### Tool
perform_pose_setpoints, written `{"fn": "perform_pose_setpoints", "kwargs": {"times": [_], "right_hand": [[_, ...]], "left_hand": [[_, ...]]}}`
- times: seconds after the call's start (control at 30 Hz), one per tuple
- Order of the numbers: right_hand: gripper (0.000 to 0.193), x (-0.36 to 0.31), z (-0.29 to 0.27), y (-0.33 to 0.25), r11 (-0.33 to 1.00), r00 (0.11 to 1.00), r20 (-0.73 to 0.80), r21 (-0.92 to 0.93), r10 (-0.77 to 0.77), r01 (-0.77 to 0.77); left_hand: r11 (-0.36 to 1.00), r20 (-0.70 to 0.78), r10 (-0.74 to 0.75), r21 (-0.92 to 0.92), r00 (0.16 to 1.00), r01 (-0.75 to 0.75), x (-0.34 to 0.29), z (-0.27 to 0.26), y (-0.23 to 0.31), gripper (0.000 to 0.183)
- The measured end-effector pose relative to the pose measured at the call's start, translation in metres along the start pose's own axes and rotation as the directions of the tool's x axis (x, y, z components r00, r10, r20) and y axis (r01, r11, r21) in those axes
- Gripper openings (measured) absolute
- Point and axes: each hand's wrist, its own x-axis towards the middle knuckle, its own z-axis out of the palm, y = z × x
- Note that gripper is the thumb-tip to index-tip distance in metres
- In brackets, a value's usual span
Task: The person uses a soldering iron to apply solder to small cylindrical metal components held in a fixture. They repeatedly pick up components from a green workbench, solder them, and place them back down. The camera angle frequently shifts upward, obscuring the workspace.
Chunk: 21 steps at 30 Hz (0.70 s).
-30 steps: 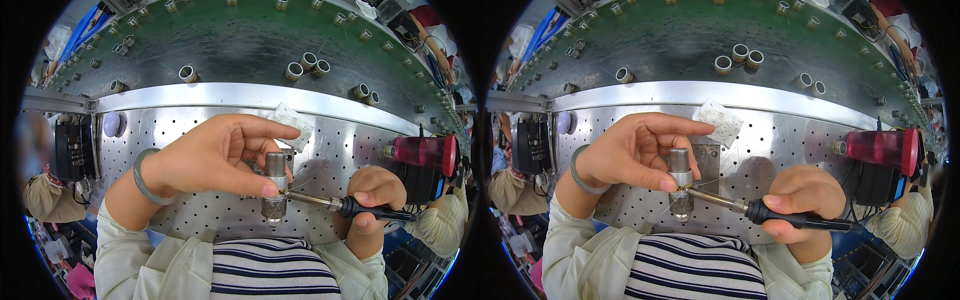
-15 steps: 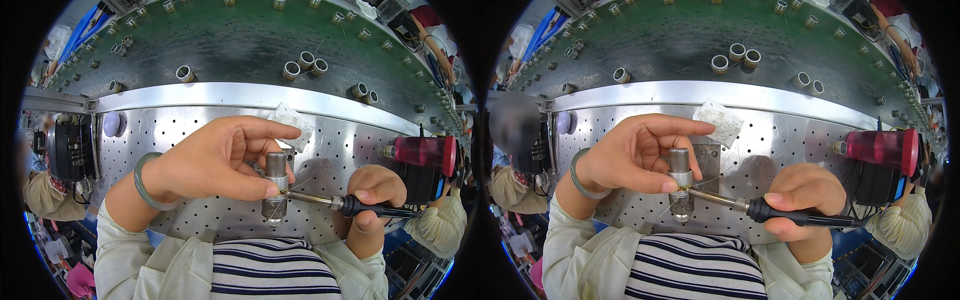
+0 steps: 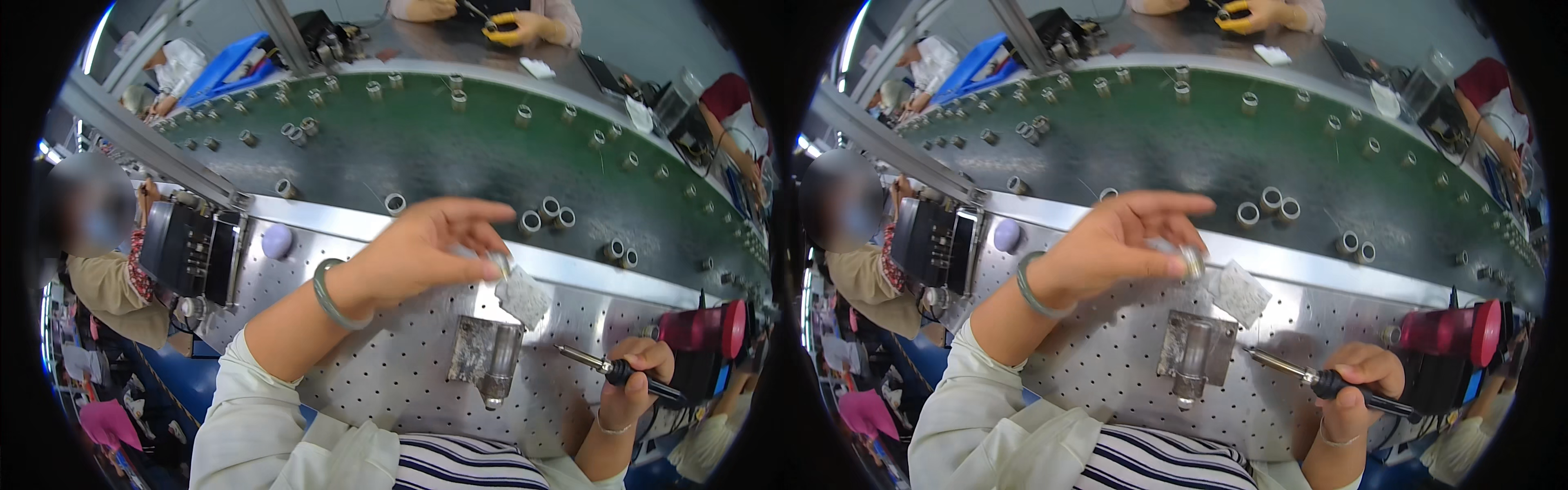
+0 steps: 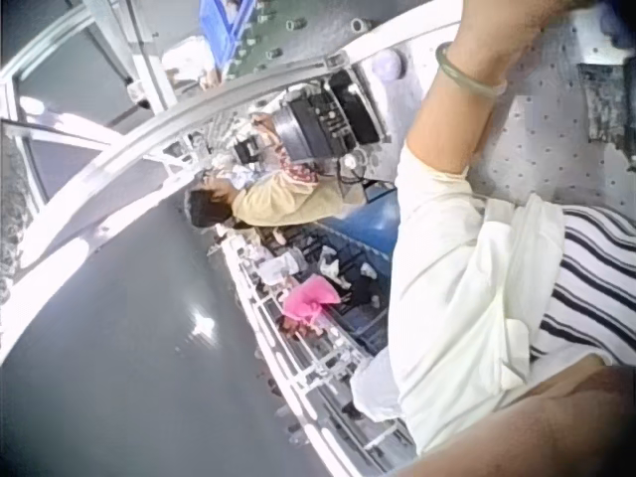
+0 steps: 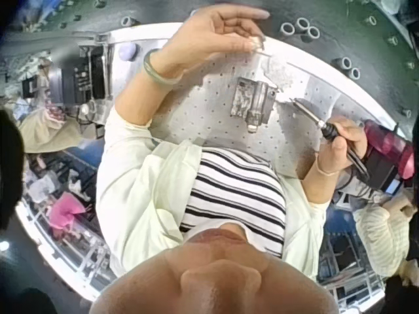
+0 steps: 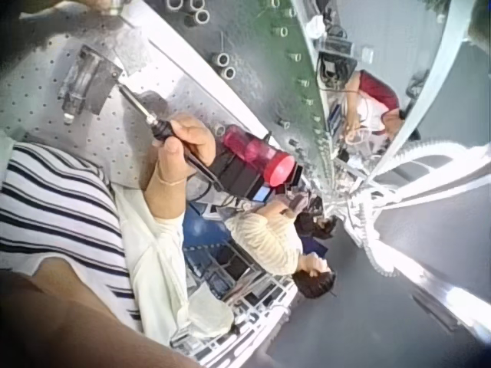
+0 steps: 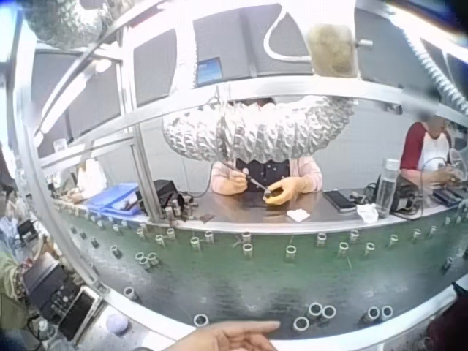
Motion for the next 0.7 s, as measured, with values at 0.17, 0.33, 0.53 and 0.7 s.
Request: {"fn": "perform_pose_setpoints", "kwargs": {"times": [0.17,0.33,0.53,0.7], "right_hand": [[0.032,0.001,0.004,-0.006,0.999,0.998,-0.046,0.028,0.036,-0.035],[0.025,0.004,0.005,0.002,0.993,1.000,-0.021,0.113,-0.020,0.022],[0.015,0.005,-0.003,0.001,0.991,1.000,-0.006,0.130,0.015,-0.014],[0.014,0.005,-0.005,-0.002,0.984,0.996,-0.018,0.159,0.085,-0.081]], "left_hand": [[0.414,-0.303,0.542,0.908,0.784,0.065,0.011,-0.111,0.034,0.028],[0.157,-0.394,0.528,0.916,0.752,0.370,0.012,-0.195,0.026,0.035],[-0.043,-0.014,0.600,0.998,0.800,0.050,0.043,-0.094,0.033,0.051],[0.180,0.178,0.371,0.949,0.912,-0.258,0.074,-0.006,-0.001,0.036]]}}
